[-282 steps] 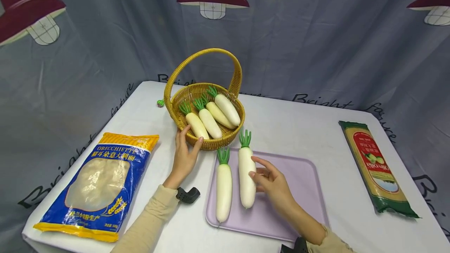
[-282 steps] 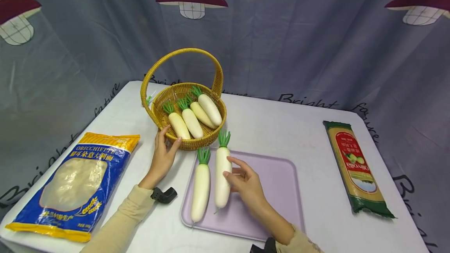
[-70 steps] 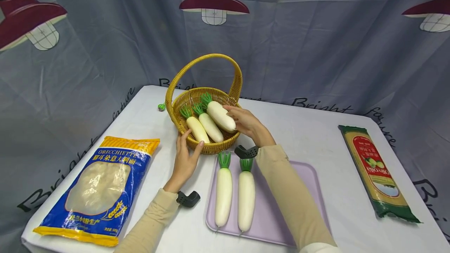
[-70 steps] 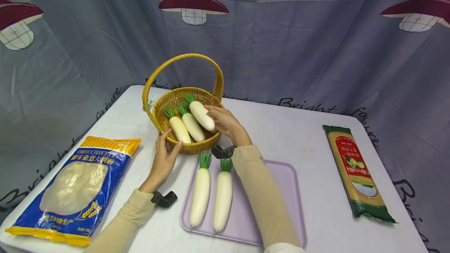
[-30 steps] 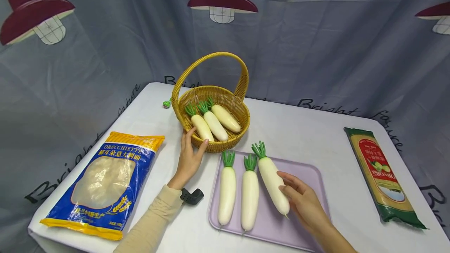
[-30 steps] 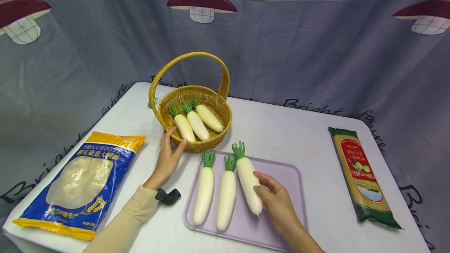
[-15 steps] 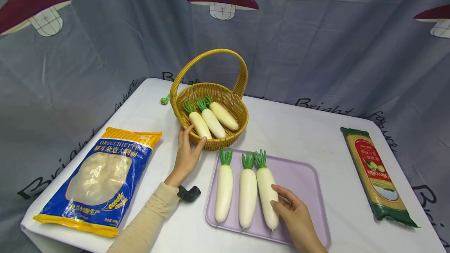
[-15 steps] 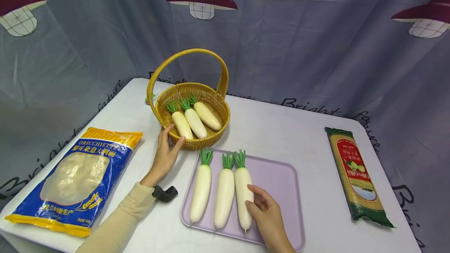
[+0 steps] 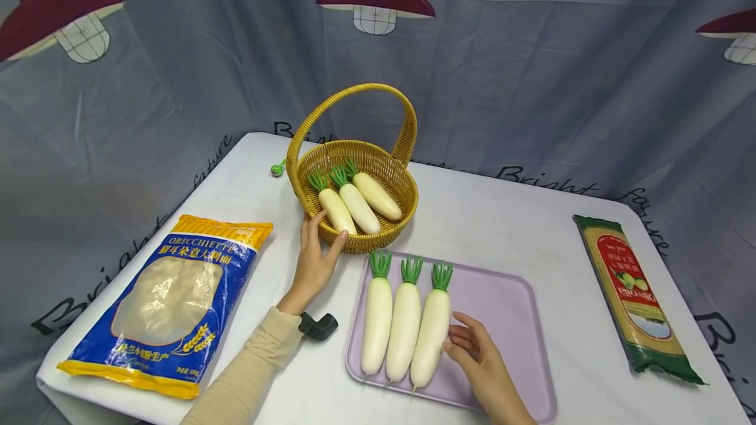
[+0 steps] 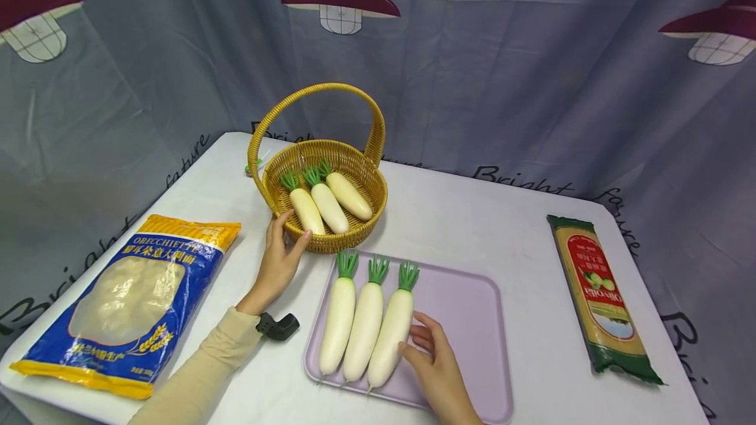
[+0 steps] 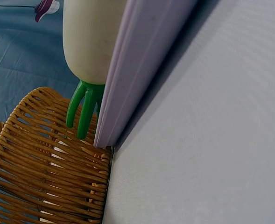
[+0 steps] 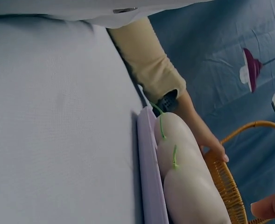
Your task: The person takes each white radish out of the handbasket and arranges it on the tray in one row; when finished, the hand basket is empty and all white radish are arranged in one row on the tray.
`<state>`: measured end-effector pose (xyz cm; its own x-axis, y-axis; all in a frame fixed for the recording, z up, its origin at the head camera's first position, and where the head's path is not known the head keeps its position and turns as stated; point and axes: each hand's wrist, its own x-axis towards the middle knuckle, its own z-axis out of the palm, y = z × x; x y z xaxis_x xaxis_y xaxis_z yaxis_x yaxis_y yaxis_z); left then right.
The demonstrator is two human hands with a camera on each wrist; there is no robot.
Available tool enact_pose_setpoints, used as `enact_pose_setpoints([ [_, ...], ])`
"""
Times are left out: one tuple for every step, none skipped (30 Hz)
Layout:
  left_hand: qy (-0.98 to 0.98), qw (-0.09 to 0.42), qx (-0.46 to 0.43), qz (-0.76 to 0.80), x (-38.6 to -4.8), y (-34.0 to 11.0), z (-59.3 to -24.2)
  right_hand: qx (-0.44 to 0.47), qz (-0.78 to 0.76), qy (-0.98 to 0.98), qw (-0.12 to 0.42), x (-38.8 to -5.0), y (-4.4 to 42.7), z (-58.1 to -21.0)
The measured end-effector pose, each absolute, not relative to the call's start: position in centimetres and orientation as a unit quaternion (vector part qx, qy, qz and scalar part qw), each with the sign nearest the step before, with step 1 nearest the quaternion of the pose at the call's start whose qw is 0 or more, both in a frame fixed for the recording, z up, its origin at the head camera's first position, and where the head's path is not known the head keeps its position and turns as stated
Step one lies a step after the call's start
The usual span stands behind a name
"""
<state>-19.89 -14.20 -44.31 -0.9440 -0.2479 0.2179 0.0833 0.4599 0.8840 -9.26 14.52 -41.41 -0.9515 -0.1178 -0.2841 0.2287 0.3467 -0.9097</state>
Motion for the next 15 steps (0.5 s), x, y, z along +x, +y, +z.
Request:
enact_pose_setpoints([
  [-0.839,0.160,0.049,-0.518,-19.9,-14.2,-44.3,0.034,-0.568,0.808,0.153,-9.3,14.5,-41.4],
  [-0.839,0.160,0.050,-0.518,-19.9,-14.2,-44.3,0.033,-0.563,0.812,0.154,-9.3,14.5,-41.3],
  [-0.838,0.159,0.050,-0.519,-19.9,-14.2,-44.3,0.033,-0.557,0.815,0.153,-9.4,14.5,-41.2],
  [-0.838,0.159,0.050,-0.520,-19.9,-14.2,-44.2,0.033,-0.553,0.819,0.151,-9.5,14.5,-41.2],
  [-0.838,0.158,0.051,-0.520,-19.9,-14.2,-44.2,0.034,-0.551,0.820,0.148,-9.5,14.5,-41.2],
  [-0.837,0.158,0.052,-0.521,-19.9,-14.2,-44.3,0.035,-0.549,0.822,0.145,-9.6,14.5,-41.1],
  [-0.837,0.158,0.052,-0.521,-19.9,-14.2,-44.3,0.034,-0.547,0.824,0.143,-9.6,14.5,-41.0],
  [-0.837,0.159,0.053,-0.521,-19.9,-14.2,-44.3,0.034,-0.546,0.825,0.139,-9.7,14.5,-41.0],
  [-0.837,0.159,0.053,-0.521,-19.9,-14.2,-44.3,0.033,-0.545,0.827,0.137,-9.8,14.6,-40.9],
  [-0.837,0.160,0.053,-0.521,-19.9,-14.2,-44.3,0.031,-0.543,0.828,0.134,-9.8,14.6,-40.8],
  [-0.837,0.161,0.053,-0.521,-19.9,-14.2,-44.3,0.028,-0.542,0.830,0.131,-9.8,14.7,-40.7],
  [-0.837,0.161,0.052,-0.521,-19.9,-14.2,-44.3,0.025,-0.540,0.832,0.127,-9.8,14.7,-40.6],
  [-0.837,0.160,0.052,-0.521,-19.9,-14.2,-44.3,0.024,-0.537,0.834,0.123,-9.9,14.8,-40.4],
  [-0.837,0.160,0.052,-0.521,-19.9,-14.2,-44.3,0.021,-0.536,0.835,0.119,-9.9,14.8,-40.3],
  [-0.837,0.160,0.052,-0.521,-19.9,-14.2,-44.3,0.018,-0.534,0.838,0.115,-9.9,14.8,-40.2],
])
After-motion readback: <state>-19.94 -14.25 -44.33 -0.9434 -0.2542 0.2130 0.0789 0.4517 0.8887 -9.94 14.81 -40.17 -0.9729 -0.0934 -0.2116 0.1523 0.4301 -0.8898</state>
